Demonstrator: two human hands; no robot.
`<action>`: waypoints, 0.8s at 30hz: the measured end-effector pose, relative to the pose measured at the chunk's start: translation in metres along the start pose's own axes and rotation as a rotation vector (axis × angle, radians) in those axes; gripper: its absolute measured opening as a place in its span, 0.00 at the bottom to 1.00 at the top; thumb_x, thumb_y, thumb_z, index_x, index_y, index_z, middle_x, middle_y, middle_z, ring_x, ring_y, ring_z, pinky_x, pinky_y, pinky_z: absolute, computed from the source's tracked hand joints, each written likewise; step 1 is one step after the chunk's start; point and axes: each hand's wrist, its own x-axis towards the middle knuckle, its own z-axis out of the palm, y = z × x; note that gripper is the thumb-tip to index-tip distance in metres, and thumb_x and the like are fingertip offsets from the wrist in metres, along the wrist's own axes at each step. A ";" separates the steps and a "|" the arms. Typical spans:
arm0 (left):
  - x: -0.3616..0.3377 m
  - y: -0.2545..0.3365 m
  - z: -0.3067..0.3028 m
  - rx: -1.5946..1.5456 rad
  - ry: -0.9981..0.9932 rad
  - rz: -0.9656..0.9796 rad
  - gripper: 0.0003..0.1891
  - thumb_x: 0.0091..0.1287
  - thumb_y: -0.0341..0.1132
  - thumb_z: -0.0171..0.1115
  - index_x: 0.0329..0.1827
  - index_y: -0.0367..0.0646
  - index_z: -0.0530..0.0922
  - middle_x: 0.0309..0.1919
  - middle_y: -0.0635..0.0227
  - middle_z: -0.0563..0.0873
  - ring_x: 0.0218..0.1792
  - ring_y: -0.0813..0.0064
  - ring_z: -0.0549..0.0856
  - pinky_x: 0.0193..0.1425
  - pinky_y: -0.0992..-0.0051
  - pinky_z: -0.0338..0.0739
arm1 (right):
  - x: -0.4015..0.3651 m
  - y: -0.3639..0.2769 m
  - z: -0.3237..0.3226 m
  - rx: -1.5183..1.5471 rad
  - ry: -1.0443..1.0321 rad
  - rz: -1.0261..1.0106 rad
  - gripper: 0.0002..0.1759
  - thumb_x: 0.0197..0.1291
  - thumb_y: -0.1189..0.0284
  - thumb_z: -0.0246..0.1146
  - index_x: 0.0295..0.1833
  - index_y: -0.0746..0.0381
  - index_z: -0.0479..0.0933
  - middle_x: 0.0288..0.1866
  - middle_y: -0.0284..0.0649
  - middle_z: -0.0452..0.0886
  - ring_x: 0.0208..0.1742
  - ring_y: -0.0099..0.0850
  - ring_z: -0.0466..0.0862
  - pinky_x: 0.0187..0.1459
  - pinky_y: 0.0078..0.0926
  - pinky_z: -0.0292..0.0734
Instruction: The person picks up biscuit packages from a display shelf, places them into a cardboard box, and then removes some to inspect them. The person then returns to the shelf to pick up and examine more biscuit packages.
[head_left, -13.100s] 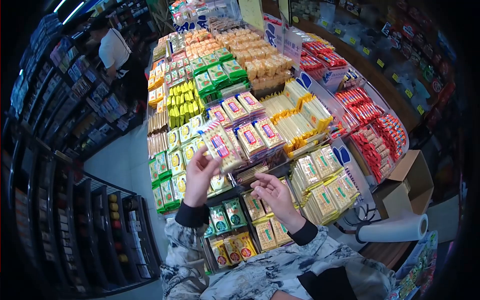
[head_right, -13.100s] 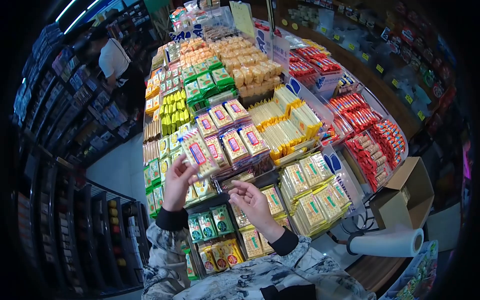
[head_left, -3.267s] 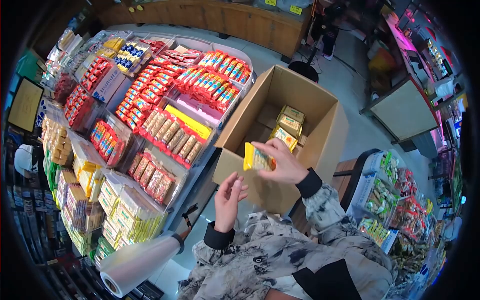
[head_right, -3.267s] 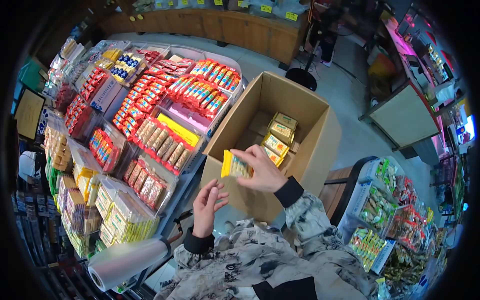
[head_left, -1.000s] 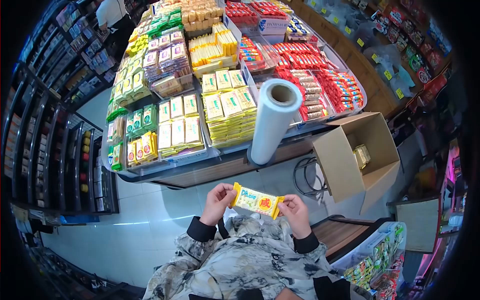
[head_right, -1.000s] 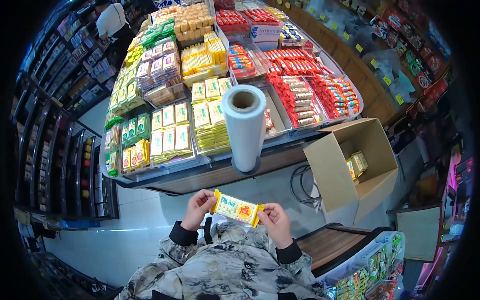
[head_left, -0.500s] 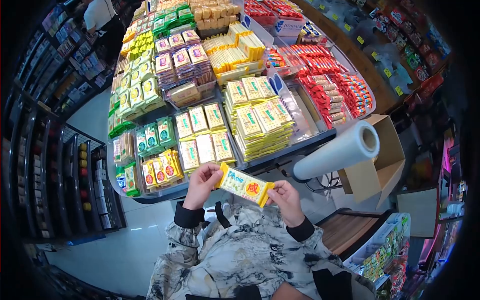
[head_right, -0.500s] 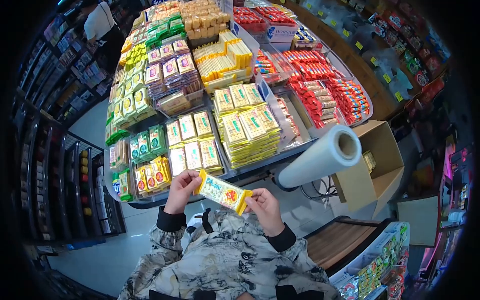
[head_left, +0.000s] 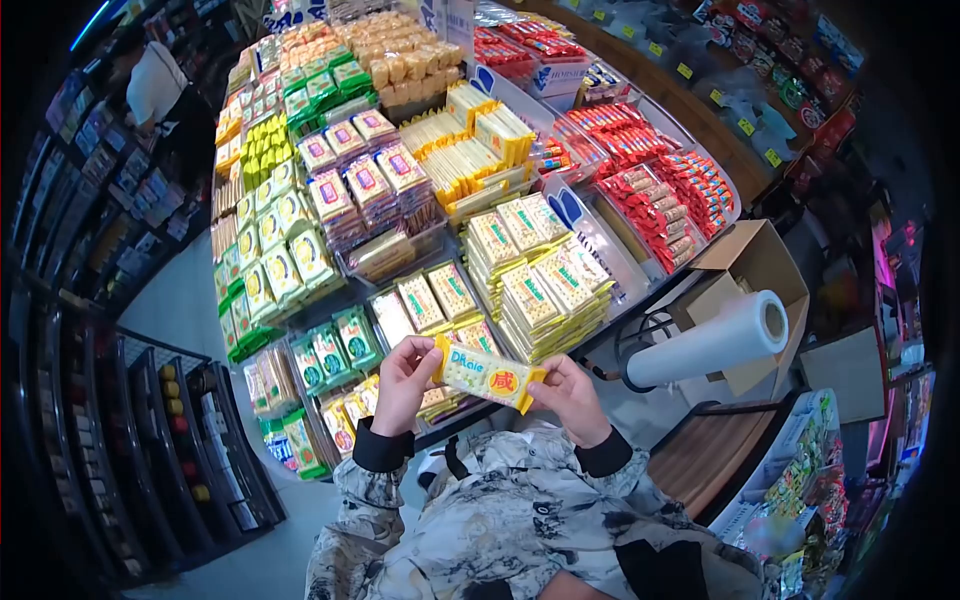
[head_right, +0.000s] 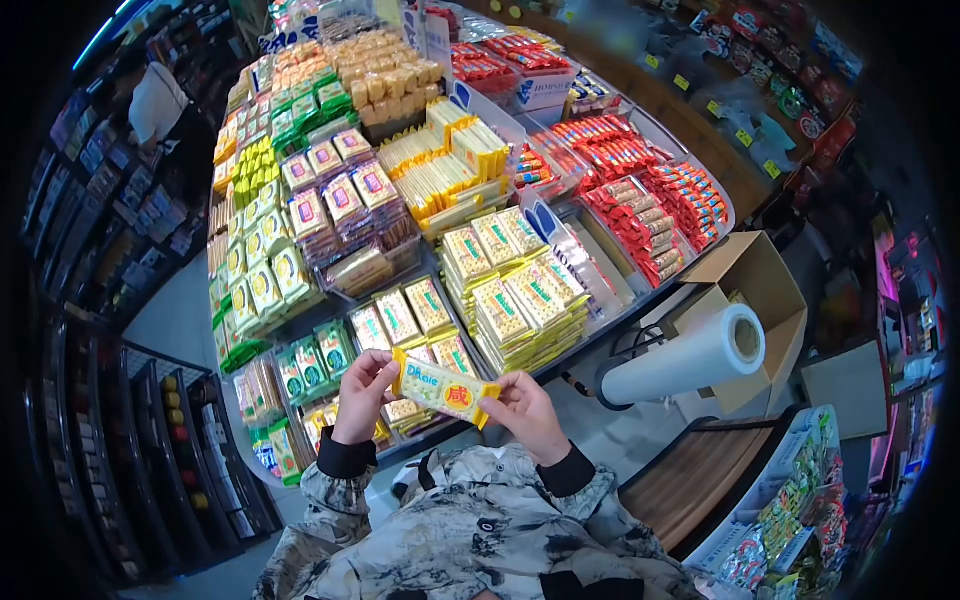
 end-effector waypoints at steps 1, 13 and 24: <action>0.007 0.007 0.001 0.024 -0.014 0.049 0.06 0.66 0.32 0.59 0.42 0.41 0.75 0.32 0.77 0.79 0.33 0.90 0.78 0.29 0.88 0.72 | 0.005 -0.004 0.003 -0.051 -0.011 -0.042 0.12 0.57 0.79 0.63 0.46 0.64 0.69 0.49 0.42 0.77 0.46 0.25 0.79 0.45 0.20 0.78; 0.056 0.047 0.021 -0.048 -0.116 0.772 0.04 0.64 0.22 0.52 0.39 0.37 0.74 0.53 0.53 0.77 0.60 0.58 0.74 0.64 0.62 0.67 | 0.075 -0.058 0.031 -0.935 0.136 -1.249 0.18 0.38 0.87 0.65 0.38 0.58 0.77 0.44 0.38 0.80 0.49 0.41 0.79 0.49 0.32 0.76; 0.112 0.077 0.017 -0.044 -0.059 0.754 0.08 0.64 0.22 0.50 0.44 0.37 0.74 0.56 0.49 0.75 0.62 0.56 0.73 0.66 0.62 0.65 | 0.137 -0.065 0.045 -0.939 0.168 -1.249 0.18 0.38 0.85 0.66 0.39 0.58 0.77 0.43 0.37 0.80 0.45 0.38 0.79 0.45 0.31 0.75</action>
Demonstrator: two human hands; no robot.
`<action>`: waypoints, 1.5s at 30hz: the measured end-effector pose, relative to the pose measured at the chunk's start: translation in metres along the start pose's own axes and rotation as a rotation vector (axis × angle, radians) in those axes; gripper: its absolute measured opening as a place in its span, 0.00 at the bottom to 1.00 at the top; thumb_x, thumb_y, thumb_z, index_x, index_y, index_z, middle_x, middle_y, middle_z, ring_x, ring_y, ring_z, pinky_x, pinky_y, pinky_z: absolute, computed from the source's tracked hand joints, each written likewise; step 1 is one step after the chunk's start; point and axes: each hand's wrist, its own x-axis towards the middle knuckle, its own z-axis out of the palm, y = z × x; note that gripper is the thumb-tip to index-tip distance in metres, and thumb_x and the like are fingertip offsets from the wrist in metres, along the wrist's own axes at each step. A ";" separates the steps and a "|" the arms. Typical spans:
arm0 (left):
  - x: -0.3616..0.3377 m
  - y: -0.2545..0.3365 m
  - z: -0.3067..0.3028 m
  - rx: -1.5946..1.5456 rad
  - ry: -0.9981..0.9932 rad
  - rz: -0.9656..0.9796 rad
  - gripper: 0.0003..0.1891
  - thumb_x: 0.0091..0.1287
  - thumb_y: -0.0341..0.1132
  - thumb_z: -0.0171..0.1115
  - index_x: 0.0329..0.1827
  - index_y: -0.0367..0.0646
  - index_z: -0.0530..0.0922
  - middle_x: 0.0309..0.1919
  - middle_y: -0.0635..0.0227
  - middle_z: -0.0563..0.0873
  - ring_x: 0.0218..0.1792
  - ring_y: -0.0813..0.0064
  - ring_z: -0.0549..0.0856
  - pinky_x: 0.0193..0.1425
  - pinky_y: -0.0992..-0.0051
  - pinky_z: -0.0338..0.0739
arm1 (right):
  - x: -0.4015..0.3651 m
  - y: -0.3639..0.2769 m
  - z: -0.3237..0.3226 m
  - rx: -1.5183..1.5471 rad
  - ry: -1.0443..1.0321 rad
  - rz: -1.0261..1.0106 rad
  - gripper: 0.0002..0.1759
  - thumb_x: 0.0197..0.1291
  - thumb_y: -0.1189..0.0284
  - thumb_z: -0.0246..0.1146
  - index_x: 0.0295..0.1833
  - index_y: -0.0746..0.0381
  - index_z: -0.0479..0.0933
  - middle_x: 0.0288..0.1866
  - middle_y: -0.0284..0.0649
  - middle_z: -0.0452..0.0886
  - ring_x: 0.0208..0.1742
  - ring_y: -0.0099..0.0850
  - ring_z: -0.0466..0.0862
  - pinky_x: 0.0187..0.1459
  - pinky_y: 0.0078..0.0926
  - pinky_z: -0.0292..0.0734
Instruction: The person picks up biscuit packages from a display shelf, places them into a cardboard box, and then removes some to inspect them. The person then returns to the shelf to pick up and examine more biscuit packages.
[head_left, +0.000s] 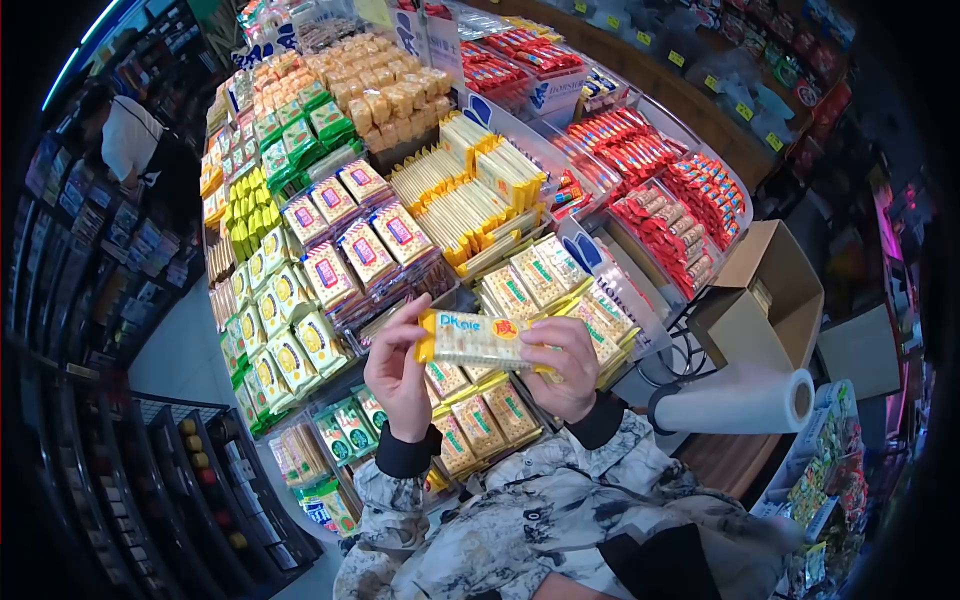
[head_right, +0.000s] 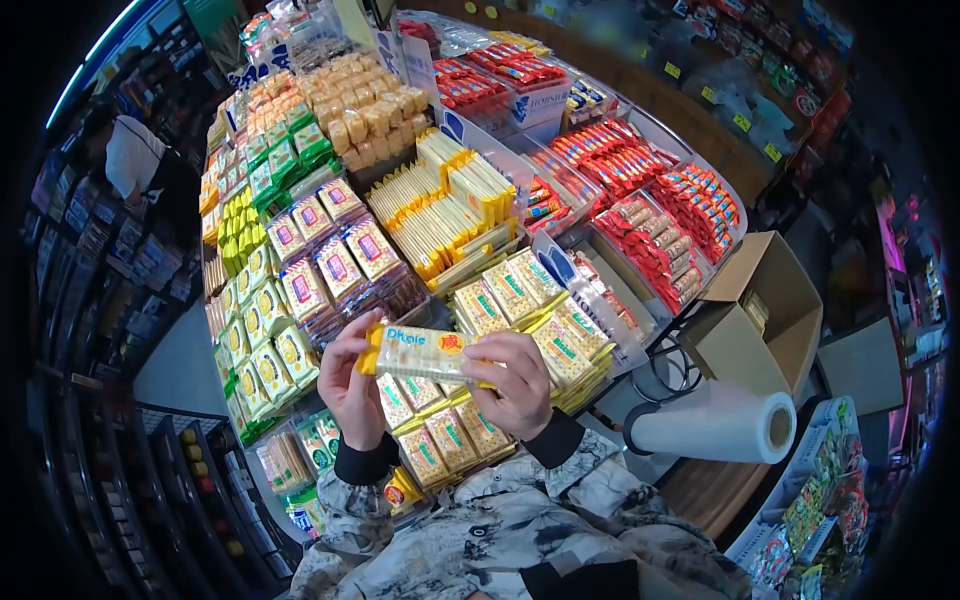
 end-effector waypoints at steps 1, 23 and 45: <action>0.011 -0.001 0.002 -0.002 0.002 0.006 0.08 0.64 0.22 0.50 0.44 0.37 0.74 0.56 0.49 0.75 0.62 0.56 0.73 0.66 0.62 0.65 | 0.008 0.004 0.006 0.000 -0.001 -0.006 0.18 0.38 0.85 0.66 0.39 0.58 0.77 0.43 0.37 0.80 0.45 0.38 0.79 0.45 0.31 0.75; 0.020 -0.049 -0.010 0.026 0.042 -0.429 0.15 0.65 0.24 0.56 0.56 0.34 0.74 0.49 0.65 0.80 0.50 0.77 0.79 0.57 0.77 0.72 | 0.167 0.223 0.175 -0.546 0.031 0.456 0.11 0.51 0.61 0.64 0.38 0.52 0.79 0.41 0.34 0.80 0.49 0.35 0.74 0.50 0.41 0.60; -0.008 -0.066 -0.019 0.025 -0.009 -0.577 0.12 0.67 0.26 0.56 0.51 0.34 0.77 0.47 0.64 0.83 0.48 0.79 0.81 0.54 0.79 0.74 | 0.162 0.239 0.187 -0.774 -0.161 0.202 0.11 0.49 0.67 0.62 0.41 0.45 0.82 0.37 0.33 0.75 0.51 0.36 0.67 0.54 0.44 0.54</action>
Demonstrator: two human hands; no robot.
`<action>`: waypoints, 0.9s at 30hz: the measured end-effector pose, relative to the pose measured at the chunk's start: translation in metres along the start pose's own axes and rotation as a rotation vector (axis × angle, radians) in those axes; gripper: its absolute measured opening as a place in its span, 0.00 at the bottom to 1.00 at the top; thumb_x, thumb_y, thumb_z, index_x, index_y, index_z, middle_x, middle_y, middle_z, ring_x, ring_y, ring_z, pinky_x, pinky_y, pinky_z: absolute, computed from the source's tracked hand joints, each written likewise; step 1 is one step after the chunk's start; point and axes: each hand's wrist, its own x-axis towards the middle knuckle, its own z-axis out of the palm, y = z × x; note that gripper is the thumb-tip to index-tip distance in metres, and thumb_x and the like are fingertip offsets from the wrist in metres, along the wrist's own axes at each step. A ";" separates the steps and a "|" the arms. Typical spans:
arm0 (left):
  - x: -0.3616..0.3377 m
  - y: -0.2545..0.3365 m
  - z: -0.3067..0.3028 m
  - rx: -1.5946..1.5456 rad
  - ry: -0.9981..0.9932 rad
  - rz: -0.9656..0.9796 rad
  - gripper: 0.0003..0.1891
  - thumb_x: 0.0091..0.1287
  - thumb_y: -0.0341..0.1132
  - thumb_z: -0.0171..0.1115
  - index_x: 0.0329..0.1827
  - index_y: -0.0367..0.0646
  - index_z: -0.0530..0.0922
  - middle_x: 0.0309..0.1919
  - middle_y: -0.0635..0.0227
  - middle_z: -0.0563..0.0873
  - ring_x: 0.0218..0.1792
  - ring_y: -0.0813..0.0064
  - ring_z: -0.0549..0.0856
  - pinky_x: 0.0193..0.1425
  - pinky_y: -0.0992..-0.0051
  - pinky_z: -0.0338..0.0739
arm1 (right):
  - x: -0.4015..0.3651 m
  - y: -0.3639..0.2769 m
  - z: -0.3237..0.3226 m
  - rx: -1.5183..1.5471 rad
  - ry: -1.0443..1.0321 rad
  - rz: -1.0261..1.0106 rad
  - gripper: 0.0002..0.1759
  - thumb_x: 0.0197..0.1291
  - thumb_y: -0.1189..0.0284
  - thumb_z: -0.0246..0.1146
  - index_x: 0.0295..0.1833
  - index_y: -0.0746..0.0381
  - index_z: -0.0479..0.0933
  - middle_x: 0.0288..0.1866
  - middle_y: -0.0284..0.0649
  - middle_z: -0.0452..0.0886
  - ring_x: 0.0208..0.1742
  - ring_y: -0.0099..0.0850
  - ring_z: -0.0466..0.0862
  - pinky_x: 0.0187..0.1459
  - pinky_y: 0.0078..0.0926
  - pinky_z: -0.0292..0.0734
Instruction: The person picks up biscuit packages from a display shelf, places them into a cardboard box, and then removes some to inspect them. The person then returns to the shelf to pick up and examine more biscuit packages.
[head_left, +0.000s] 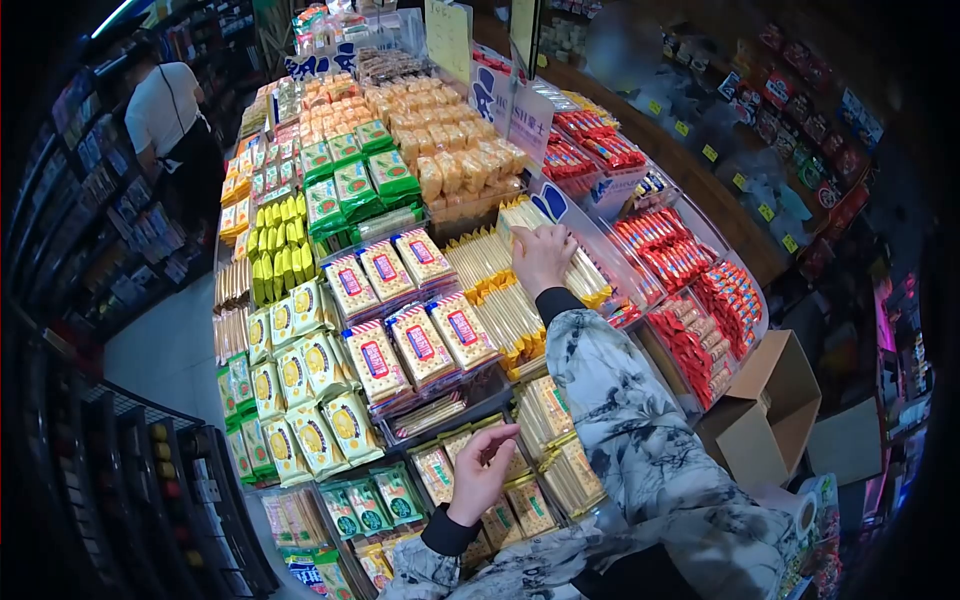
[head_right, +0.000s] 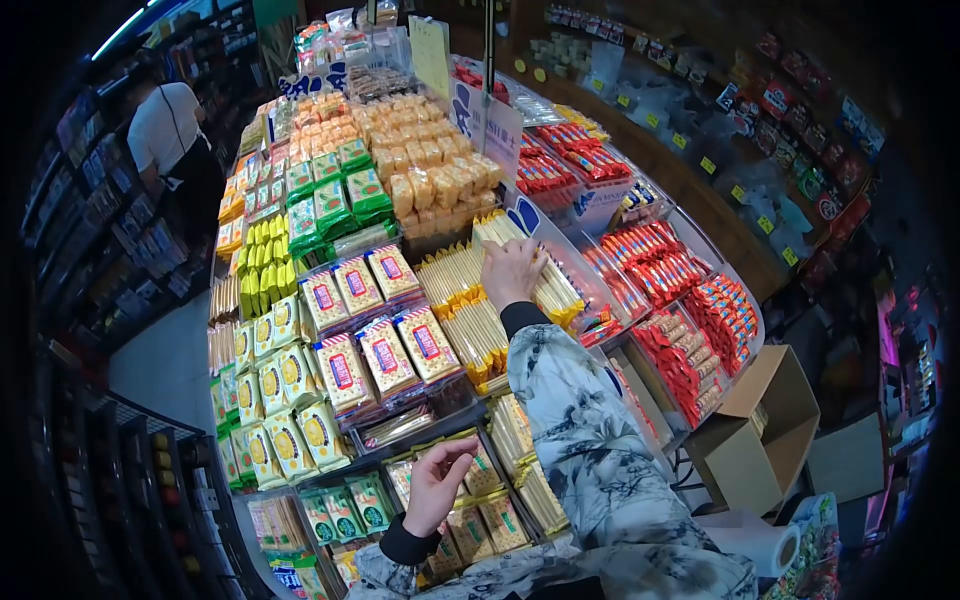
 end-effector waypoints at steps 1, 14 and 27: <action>0.000 0.000 0.000 0.001 0.000 0.001 0.12 0.67 0.26 0.56 0.51 0.34 0.77 0.47 0.64 0.83 0.48 0.79 0.81 0.54 0.79 0.74 | 0.000 -0.001 0.001 -0.045 0.013 -0.035 0.11 0.49 0.67 0.63 0.40 0.45 0.82 0.37 0.33 0.74 0.51 0.35 0.67 0.54 0.44 0.54; -0.006 0.001 -0.003 0.029 0.001 -0.007 0.12 0.66 0.28 0.56 0.51 0.36 0.77 0.47 0.66 0.82 0.46 0.81 0.81 0.52 0.81 0.74 | -0.001 -0.002 0.002 -0.059 -0.081 0.001 0.12 0.46 0.68 0.64 0.39 0.47 0.83 0.48 0.37 0.70 0.57 0.39 0.63 0.58 0.48 0.51; -0.043 0.004 0.013 0.024 -0.016 -0.004 0.11 0.66 0.26 0.56 0.50 0.34 0.76 0.43 0.66 0.83 0.46 0.78 0.81 0.53 0.78 0.74 | -0.092 -0.067 -0.107 0.567 0.105 0.193 0.10 0.49 0.70 0.66 0.40 0.50 0.82 0.47 0.34 0.74 0.54 0.36 0.69 0.54 0.39 0.61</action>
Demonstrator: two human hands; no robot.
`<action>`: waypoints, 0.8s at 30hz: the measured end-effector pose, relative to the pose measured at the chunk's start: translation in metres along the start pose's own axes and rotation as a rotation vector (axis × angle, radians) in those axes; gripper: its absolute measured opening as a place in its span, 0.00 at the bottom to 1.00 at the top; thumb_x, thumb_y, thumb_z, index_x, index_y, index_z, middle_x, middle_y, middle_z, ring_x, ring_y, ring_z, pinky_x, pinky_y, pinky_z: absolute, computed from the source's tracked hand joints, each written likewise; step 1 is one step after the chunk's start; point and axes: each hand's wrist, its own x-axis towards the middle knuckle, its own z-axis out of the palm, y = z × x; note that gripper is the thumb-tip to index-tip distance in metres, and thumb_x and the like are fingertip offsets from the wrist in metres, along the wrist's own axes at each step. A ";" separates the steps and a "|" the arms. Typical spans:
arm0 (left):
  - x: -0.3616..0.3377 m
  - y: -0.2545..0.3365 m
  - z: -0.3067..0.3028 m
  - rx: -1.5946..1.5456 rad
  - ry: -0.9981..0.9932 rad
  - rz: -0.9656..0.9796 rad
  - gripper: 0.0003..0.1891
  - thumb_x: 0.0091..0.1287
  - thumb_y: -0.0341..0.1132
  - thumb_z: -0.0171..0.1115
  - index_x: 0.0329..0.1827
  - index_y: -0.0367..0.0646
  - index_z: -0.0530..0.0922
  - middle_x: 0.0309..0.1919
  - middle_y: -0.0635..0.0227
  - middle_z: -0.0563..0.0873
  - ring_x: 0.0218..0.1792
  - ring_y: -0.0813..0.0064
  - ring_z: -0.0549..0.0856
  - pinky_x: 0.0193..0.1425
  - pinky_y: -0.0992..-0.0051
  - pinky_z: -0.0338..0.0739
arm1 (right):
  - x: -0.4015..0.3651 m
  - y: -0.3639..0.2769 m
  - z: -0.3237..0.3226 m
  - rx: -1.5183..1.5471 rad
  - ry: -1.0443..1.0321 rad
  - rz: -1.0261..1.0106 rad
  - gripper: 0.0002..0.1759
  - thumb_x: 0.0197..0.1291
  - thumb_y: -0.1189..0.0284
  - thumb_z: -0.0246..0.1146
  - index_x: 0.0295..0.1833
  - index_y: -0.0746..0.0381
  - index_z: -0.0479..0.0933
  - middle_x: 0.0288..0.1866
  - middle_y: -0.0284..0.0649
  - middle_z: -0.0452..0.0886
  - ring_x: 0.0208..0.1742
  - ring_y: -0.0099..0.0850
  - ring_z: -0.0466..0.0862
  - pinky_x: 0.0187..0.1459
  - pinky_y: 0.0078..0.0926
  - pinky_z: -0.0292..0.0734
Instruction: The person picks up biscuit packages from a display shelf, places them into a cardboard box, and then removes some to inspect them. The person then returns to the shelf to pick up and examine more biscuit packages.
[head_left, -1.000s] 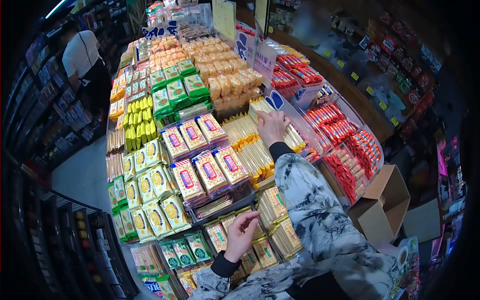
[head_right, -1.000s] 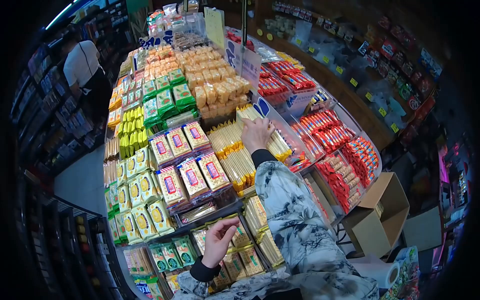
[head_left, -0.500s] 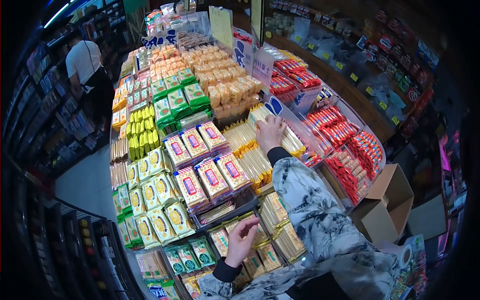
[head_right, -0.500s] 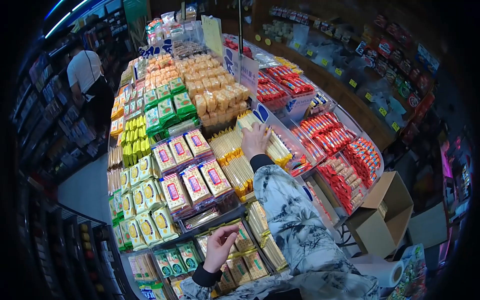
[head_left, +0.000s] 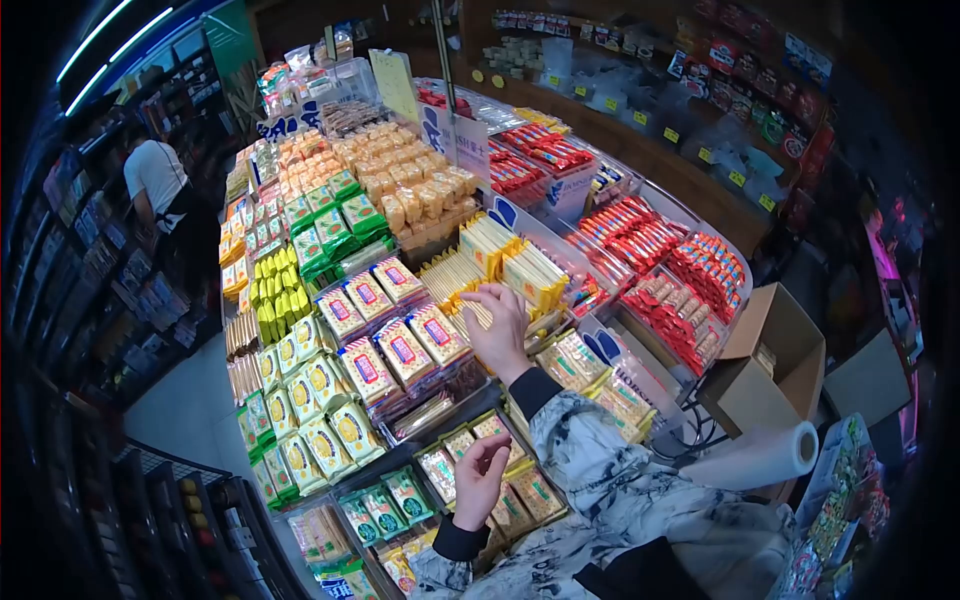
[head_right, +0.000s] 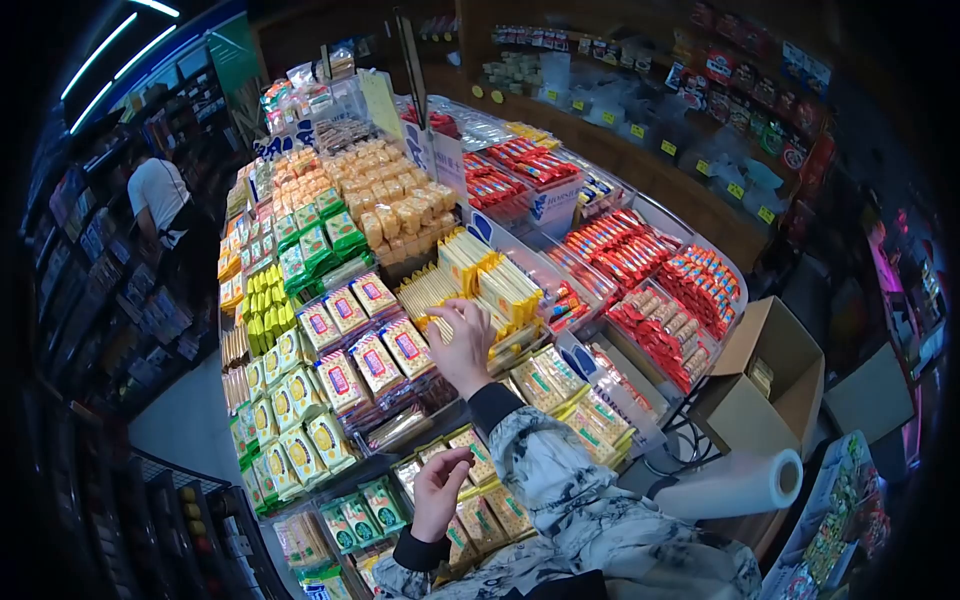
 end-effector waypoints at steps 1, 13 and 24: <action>-0.006 -0.006 0.001 0.001 0.012 0.025 0.10 0.66 0.27 0.57 0.49 0.35 0.77 0.43 0.67 0.83 0.44 0.81 0.81 0.50 0.81 0.74 | -0.013 -0.007 -0.011 -0.003 0.009 0.016 0.10 0.49 0.70 0.66 0.40 0.50 0.82 0.47 0.34 0.74 0.54 0.36 0.69 0.54 0.39 0.61; -0.098 -0.052 0.028 0.125 -0.366 -0.266 0.07 0.66 0.25 0.56 0.45 0.34 0.76 0.38 0.68 0.82 0.39 0.82 0.81 0.45 0.81 0.75 | -0.198 -0.037 -0.214 0.529 -0.350 0.179 0.06 0.56 0.77 0.61 0.40 0.64 0.79 0.36 0.39 0.79 0.38 0.33 0.80 0.40 0.25 0.75; -0.140 -0.089 0.098 0.865 -1.007 0.106 0.15 0.58 0.33 0.61 0.46 0.34 0.77 0.42 0.51 0.82 0.46 0.55 0.81 0.48 0.65 0.76 | -0.297 -0.008 -0.331 0.433 -0.351 0.455 0.08 0.56 0.74 0.62 0.41 0.64 0.80 0.34 0.40 0.79 0.34 0.32 0.81 0.37 0.24 0.75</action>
